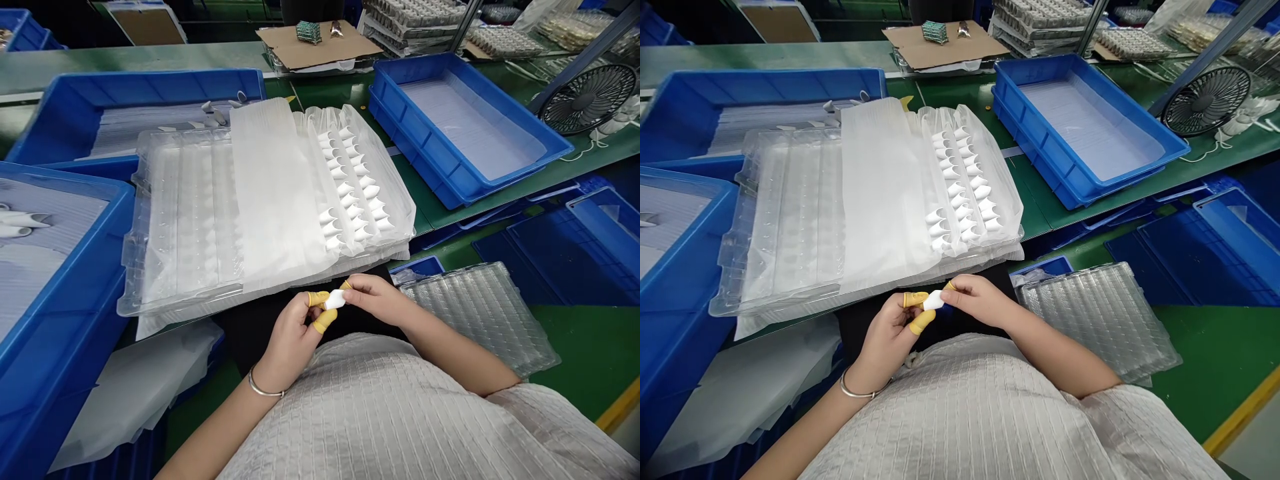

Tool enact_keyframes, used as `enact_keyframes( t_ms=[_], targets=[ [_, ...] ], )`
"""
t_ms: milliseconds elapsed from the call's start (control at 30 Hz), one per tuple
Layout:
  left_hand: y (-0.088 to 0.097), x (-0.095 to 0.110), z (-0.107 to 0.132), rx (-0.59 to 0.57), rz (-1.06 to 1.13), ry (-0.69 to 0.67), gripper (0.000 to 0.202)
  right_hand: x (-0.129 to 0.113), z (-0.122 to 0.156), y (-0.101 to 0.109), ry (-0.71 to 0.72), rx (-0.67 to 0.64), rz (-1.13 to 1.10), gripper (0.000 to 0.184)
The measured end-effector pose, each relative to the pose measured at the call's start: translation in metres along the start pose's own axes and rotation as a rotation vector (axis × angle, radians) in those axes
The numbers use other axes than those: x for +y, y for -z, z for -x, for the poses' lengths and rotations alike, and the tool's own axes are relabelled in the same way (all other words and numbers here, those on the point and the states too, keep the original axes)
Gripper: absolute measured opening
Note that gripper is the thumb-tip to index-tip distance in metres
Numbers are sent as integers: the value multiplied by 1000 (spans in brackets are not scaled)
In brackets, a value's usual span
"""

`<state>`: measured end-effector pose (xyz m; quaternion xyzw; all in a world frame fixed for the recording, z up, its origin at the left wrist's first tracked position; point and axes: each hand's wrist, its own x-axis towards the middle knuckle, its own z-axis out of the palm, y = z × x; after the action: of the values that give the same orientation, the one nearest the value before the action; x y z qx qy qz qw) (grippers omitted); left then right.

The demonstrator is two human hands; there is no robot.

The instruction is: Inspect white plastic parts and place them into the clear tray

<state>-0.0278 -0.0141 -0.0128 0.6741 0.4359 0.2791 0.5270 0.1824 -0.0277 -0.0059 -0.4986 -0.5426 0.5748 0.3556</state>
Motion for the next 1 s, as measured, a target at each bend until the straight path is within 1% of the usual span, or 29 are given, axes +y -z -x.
enact_keyframes(
  t_ms=[33, 100, 200, 267, 333, 533, 600, 667, 767, 833, 900, 933, 1000],
  targets=[
    [0, 0, 0, 7, 7, 8, 14, -1, 0, 0, 2, -1, -19, 40],
    [0, 0, 0, 25, 39, 42, 16, -4, 2, 0, 63, 24, 19, 32],
    [0, -1, 0, 28, 97, 92, 20, -7, 7, 2, 225, 75, 226, 25],
    [0, -2, 0, 23, 120, 107, 21, -8, 8, 3, 291, 87, 317, 26],
    [0, -1, 0, 29, 115, 93, 19, -6, 8, 3, 280, 85, 302, 33],
    [0, 1, -2, 22, -14, -87, 11, 3, 0, -1, 37, 31, 28, 45],
    [0, 1, -2, 23, -20, -64, 13, 3, -1, -2, 8, 11, -42, 42],
    [1, 0, -1, 28, 20, 15, 17, 0, 1, -1, 38, 19, -42, 34],
    [1, -2, -1, 20, 104, 109, 21, -7, 5, 1, 136, 58, 117, 25],
    [1, -2, -1, 11, 134, 129, 22, -10, 8, 2, 199, 74, 225, 22],
    [0, -2, -1, 12, 138, 130, 23, -10, 9, 3, 242, 73, 272, 24],
    [0, -1, -1, 15, 133, 126, 22, -9, 8, 3, 248, 69, 266, 27],
    [0, -1, -1, 23, 114, 106, 20, -6, 6, 3, 209, 54, 210, 31]
  ],
)
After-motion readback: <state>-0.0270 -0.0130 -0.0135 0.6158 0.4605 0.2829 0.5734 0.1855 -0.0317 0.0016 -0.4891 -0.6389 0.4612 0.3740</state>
